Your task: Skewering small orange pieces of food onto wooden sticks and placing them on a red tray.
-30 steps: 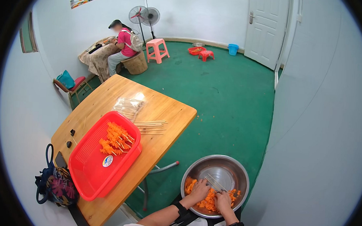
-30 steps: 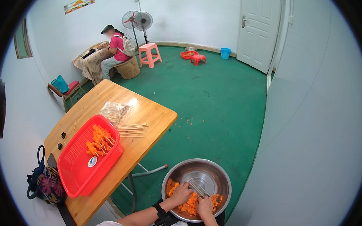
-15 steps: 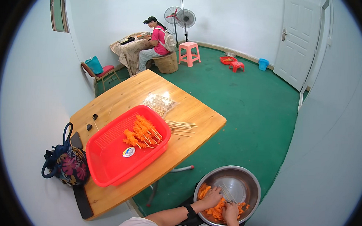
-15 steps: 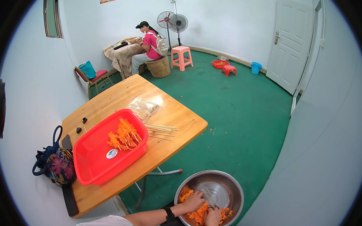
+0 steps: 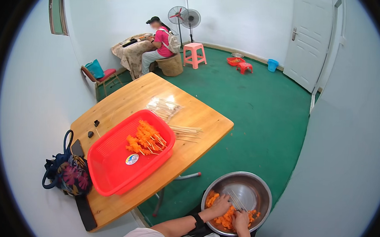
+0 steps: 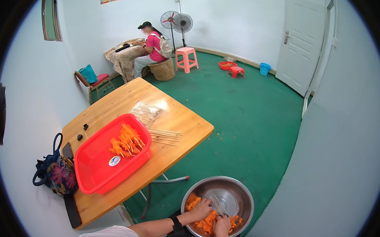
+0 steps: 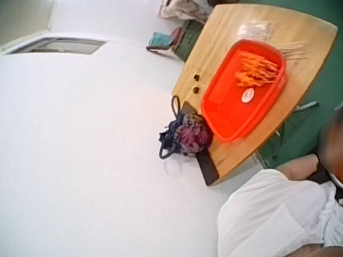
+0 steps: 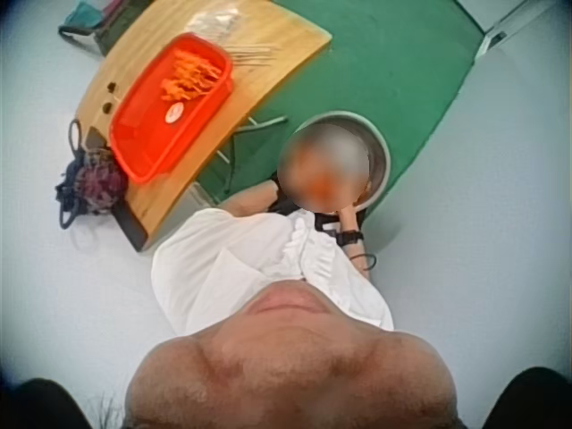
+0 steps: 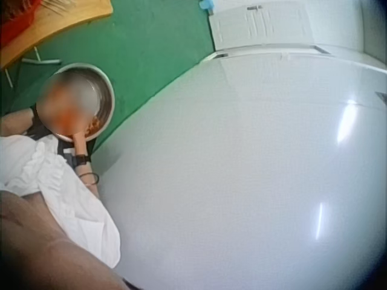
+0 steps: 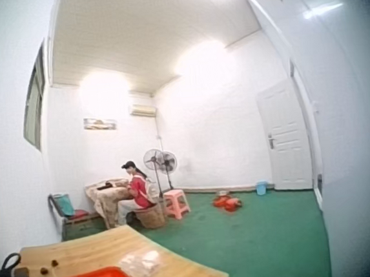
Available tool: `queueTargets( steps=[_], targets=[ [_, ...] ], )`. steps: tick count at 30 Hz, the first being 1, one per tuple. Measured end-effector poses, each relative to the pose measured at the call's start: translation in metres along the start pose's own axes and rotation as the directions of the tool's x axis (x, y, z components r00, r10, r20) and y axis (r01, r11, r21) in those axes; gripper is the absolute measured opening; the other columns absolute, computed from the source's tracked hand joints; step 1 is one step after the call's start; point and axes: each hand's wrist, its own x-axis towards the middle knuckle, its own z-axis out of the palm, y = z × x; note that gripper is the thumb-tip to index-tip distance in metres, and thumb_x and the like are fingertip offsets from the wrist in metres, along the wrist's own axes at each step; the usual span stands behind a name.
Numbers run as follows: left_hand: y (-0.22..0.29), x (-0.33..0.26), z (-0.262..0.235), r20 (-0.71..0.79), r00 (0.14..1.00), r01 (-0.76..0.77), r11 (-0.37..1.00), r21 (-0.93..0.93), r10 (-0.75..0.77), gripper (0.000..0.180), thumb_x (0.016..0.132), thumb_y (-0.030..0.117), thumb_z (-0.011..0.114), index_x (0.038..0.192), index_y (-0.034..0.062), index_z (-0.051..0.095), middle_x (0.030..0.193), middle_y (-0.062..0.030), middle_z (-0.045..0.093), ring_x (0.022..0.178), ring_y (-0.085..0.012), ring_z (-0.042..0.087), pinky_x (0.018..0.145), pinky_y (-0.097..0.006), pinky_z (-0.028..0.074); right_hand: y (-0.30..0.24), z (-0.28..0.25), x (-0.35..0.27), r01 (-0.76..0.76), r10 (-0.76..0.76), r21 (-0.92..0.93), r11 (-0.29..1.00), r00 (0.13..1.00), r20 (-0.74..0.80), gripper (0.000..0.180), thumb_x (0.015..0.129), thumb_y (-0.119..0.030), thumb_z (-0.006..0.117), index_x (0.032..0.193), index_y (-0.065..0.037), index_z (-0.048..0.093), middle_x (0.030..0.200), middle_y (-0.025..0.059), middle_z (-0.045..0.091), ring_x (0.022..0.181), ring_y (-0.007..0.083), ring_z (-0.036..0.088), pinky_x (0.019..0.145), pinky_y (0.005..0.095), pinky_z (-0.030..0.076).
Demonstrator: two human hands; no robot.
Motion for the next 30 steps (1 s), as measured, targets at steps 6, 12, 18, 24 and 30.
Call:
queueTargets(
  steps=[6, 12, 18, 24, 30],
  targets=[
    [0.0005, -0.0017, -0.0024, -0.01, 1.0, 0.002, 1.0, 0.004, -0.002, 0.015, 0.071, 0.015, 0.06, 0.08, 0.0068, 0.068, 0.103, -0.0155, 0.05, 0.097, -0.0315, 0.046, 0.08, -0.04, 0.042, -0.0006, 0.0004, -0.0006, 0.007, -0.006, -0.006, 1.0, 1.0, 0.022, 0.012, 0.07, -0.014, 0.063, 0.079, -0.006, 0.067, 0.081, 0.0145, 0.057, 0.081, 0.0313, 0.053, 0.072, 0.04, 0.044],
    [0.0012, -0.0023, -0.0037, -0.006, 1.0, -0.007, 1.0, -0.019, 0.006, 0.019, 0.072, 0.013, 0.052, 0.08, 0.0064, 0.068, 0.108, -0.0191, 0.049, 0.099, -0.0329, 0.047, 0.081, -0.043, 0.042, -0.0052, -0.0026, -0.0008, -0.018, 0.019, -0.028, 0.999, 1.0, 0.019, 0.013, 0.069, -0.015, 0.065, 0.078, -0.007, 0.067, 0.08, 0.0132, 0.058, 0.081, 0.0309, 0.054, 0.073, 0.0399, 0.045],
    [0.0005, -0.0012, -0.0038, -0.032, 0.999, -0.018, 1.0, -0.012, 0.017, 0.019, 0.073, 0.013, 0.052, 0.081, 0.0064, 0.067, 0.108, -0.0197, 0.049, 0.098, -0.0331, 0.047, 0.08, -0.043, 0.042, -0.0061, -0.0042, 0.0003, -0.001, 0.001, -0.021, 1.0, 1.0, 0.011, 0.014, 0.07, -0.015, 0.064, 0.081, -0.007, 0.066, 0.083, 0.0138, 0.058, 0.084, 0.031, 0.053, 0.073, 0.0397, 0.045],
    [0.0006, 0.0021, -0.006, -0.065, 0.998, -0.014, 1.0, 0.012, 0.015, 0.018, 0.069, 0.012, 0.061, 0.085, 0.0075, 0.068, 0.1, -0.0146, 0.05, 0.096, -0.0307, 0.046, 0.08, -0.04, 0.042, -0.0033, -0.0006, 0.0036, -0.011, 0.012, -0.027, 1.0, 1.0, 0.011, 0.015, 0.07, -0.015, 0.064, 0.082, -0.006, 0.065, 0.083, 0.0133, 0.057, 0.084, 0.0307, 0.053, 0.074, 0.0391, 0.045],
    [0.0014, -0.0011, -0.0054, -0.097, 0.995, -0.016, 1.0, 0.002, 0.016, 0.017, 0.068, 0.011, 0.06, 0.084, 0.0073, 0.067, 0.1, -0.0148, 0.05, 0.095, -0.0309, 0.046, 0.079, -0.04, 0.042, -0.0057, -0.0018, 0.0013, 0.0, 0.0, -0.026, 1.0, 1.0, 0.01, 0.014, 0.07, -0.015, 0.064, 0.08, -0.006, 0.065, 0.084, 0.0136, 0.057, 0.085, 0.0309, 0.053, 0.075, 0.0392, 0.044]
  ],
)
